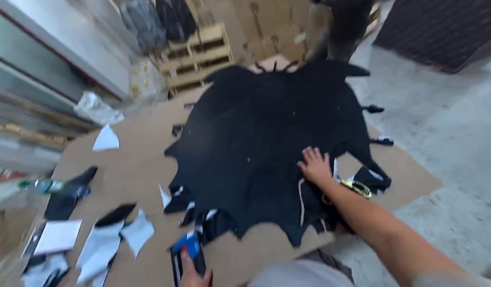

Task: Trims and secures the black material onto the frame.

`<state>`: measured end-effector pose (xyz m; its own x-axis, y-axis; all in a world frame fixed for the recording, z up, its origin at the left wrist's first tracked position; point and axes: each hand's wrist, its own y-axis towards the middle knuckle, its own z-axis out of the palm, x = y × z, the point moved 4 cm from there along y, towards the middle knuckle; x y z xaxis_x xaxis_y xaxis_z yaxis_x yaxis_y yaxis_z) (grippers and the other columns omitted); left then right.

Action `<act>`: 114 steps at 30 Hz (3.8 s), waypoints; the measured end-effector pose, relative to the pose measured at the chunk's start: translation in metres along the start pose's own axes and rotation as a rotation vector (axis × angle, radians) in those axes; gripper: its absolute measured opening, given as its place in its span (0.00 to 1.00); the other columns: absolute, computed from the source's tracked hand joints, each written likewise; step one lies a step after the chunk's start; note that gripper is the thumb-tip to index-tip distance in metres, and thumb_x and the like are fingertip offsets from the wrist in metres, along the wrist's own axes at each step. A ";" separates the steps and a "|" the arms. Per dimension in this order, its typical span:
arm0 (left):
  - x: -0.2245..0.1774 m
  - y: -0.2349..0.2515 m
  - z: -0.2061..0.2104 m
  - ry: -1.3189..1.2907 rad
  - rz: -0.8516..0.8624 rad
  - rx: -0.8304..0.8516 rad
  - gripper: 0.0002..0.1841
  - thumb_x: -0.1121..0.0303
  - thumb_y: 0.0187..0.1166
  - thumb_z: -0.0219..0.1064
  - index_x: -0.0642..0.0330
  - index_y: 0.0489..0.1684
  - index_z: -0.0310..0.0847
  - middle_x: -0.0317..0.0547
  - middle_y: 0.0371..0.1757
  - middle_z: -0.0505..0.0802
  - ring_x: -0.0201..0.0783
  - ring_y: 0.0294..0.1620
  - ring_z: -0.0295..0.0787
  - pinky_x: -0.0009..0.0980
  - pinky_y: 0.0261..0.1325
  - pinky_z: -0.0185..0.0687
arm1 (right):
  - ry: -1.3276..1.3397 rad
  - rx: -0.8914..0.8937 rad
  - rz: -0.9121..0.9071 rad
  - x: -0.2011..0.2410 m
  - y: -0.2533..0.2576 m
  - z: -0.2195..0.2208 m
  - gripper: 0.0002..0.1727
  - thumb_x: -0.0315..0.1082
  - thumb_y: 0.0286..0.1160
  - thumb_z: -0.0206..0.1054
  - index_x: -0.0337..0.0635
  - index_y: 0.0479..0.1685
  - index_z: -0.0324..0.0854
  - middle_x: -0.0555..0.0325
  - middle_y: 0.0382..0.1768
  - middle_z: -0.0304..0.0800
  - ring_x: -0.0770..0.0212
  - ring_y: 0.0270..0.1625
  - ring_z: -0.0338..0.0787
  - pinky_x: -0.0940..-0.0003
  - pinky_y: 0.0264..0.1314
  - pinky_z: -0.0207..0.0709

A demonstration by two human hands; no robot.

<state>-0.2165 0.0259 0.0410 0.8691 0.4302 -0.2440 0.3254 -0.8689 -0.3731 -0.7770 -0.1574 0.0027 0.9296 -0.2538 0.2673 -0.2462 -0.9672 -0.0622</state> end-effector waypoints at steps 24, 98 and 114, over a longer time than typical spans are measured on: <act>0.035 -0.006 0.023 -1.237 -0.796 0.188 0.48 0.27 0.84 0.42 0.73 0.71 0.72 0.66 0.52 0.93 0.55 0.49 0.95 0.48 0.52 0.91 | 0.029 0.331 -0.814 0.145 -0.118 0.070 0.42 0.65 0.88 0.43 0.49 0.95 0.55 0.59 0.96 0.49 0.50 0.98 0.43 0.40 0.97 0.36; -0.239 -0.061 0.110 -1.303 -0.360 0.838 0.23 0.62 0.86 0.66 0.68 0.72 0.75 0.56 0.63 0.89 0.47 0.62 0.88 0.43 0.69 0.83 | 0.823 0.791 0.534 -0.017 -0.248 -0.118 0.23 0.42 0.71 0.77 0.40 0.60 0.82 0.49 0.38 0.94 0.51 0.36 0.95 0.51 0.44 0.92; -0.254 -0.058 0.141 -1.030 -0.384 0.610 0.20 0.58 0.71 0.82 0.66 0.44 0.83 0.54 0.41 0.94 0.46 0.42 0.93 0.47 0.46 0.89 | 1.102 1.284 0.589 0.046 -0.236 -0.082 0.33 0.69 0.75 0.64 0.45 0.50 0.85 0.60 0.27 0.86 0.68 0.25 0.86 0.74 0.29 0.82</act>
<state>-0.5084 0.0015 -0.0021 -0.0264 0.8598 -0.5099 0.0284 -0.5093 -0.8601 -0.6984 0.0593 0.1086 0.0814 -0.9307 0.3566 0.4013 -0.2969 -0.8665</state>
